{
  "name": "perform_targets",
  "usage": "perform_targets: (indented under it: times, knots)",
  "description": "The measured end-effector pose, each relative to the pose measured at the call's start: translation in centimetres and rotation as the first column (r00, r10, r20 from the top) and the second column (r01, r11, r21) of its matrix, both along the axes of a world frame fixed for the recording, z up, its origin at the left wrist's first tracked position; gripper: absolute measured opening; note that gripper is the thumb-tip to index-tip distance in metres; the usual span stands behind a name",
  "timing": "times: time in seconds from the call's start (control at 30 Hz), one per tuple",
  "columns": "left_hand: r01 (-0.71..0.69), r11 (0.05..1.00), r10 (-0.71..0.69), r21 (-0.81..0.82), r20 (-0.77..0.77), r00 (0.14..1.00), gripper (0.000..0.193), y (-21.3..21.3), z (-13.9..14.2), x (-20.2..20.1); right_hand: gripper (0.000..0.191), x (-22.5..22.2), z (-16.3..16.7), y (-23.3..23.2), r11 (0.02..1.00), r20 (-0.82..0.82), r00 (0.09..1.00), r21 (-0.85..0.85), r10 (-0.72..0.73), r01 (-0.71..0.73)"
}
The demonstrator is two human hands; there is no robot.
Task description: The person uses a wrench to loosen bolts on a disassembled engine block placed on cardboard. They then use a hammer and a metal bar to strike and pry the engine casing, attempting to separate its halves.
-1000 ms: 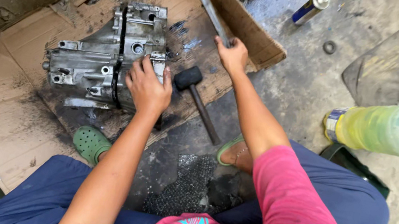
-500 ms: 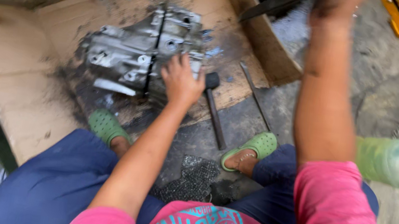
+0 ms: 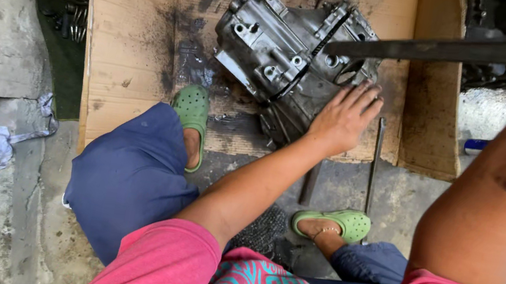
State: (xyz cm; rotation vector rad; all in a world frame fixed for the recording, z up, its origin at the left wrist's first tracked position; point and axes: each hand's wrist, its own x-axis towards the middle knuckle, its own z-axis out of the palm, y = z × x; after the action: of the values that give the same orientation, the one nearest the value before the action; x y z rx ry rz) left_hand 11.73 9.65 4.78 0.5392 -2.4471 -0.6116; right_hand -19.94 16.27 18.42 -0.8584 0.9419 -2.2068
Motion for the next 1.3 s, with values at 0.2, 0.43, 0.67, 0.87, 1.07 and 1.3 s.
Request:
perform_targets:
  times: [0.2,0.43,0.67,0.87,1.07,1.3]
  knots:
    - [0.041,0.999,-0.041,0.006,0.008,0.999,0.045,0.0,-0.5,0.0,0.043,3.8,-1.2,-2.2,0.994,0.063,0.993,0.029,-0.103,0.102]
    - [0.064,0.998,-0.064,0.01,0.048,0.997,0.045,0.1,-0.5,0.0,0.039,8.6,-0.8,-2.8,0.914,0.181,0.897,0.132,-0.403,0.384]
    - [0.085,0.996,-0.086,0.015,0.07,0.994,0.046,0.1,-0.2,0.0,0.037,11.5,1.3,-2.7,0.892,0.158,0.878,0.102,-0.452,0.441]
    - [0.121,0.992,-0.122,0.032,0.035,0.992,0.042,0.2,-0.1,-0.1,0.043,14.6,1.3,-2.3,0.873,0.182,0.855,0.152,-0.486,0.464]
    - [0.11,0.993,-0.112,0.037,0.044,0.993,0.041,0.3,-0.1,-0.1,0.05,14.6,0.2,-1.3,0.899,0.193,0.879,0.057,-0.436,0.433]
    - [0.095,0.995,-0.095,-0.016,0.006,0.995,0.04,0.1,0.2,0.1,0.045,14.4,0.5,-1.1,0.873,0.175,0.857,0.049,-0.485,0.485]
